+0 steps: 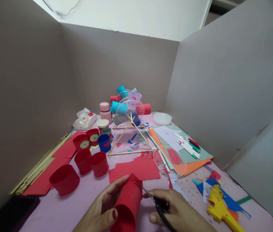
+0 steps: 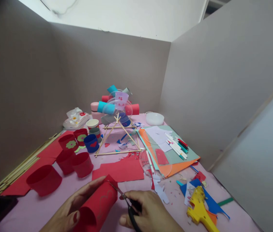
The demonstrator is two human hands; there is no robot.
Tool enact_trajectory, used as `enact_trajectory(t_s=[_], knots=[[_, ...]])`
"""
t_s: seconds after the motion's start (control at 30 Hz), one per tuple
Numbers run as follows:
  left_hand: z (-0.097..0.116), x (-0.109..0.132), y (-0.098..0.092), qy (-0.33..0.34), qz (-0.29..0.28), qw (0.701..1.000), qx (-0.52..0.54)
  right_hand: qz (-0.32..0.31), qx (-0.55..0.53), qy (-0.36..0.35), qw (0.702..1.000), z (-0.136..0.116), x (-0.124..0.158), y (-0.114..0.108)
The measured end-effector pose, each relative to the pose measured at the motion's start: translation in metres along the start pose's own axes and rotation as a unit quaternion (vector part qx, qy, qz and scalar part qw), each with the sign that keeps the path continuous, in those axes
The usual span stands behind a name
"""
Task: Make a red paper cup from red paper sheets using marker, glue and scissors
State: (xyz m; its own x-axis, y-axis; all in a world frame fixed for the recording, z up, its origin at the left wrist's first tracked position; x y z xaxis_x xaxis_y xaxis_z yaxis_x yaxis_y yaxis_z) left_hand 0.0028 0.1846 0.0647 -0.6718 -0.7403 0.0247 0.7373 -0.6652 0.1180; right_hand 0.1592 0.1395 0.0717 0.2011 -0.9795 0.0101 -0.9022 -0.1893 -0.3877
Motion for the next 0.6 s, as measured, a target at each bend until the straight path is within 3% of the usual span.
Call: enact_trajectory(t_s=[0.3,0.47,0.6], knots=[[-0.006,-0.003,-0.007,0.015,-0.010,1.000,-0.013,-0.017,-0.041,0.019,0.999,0.007,-0.004,0.006],[-0.007,0.000,-0.018,0.011,0.049,0.999,-0.015,-0.025,-0.055,0.013,0.998,0.006,-0.004,0.008],[-0.005,0.001,-0.016,0.006,0.050,0.999,-0.005,-0.026,-0.088,0.031,0.995,0.009,-0.002,0.010]])
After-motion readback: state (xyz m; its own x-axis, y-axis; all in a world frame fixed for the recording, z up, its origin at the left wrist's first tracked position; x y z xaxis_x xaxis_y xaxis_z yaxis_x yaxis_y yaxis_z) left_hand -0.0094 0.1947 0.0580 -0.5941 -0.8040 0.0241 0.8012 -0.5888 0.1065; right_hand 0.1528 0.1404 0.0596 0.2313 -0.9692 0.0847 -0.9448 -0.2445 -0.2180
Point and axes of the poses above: each hand's wrist, its own x-axis away from the middle knuckle, its own y-axis out of the palm, z = x × y, the point moved 9 cm from there along -x, towards the middle knuckle, and after that the axes turned 6 degrees about -x, right-handed, at the moved point
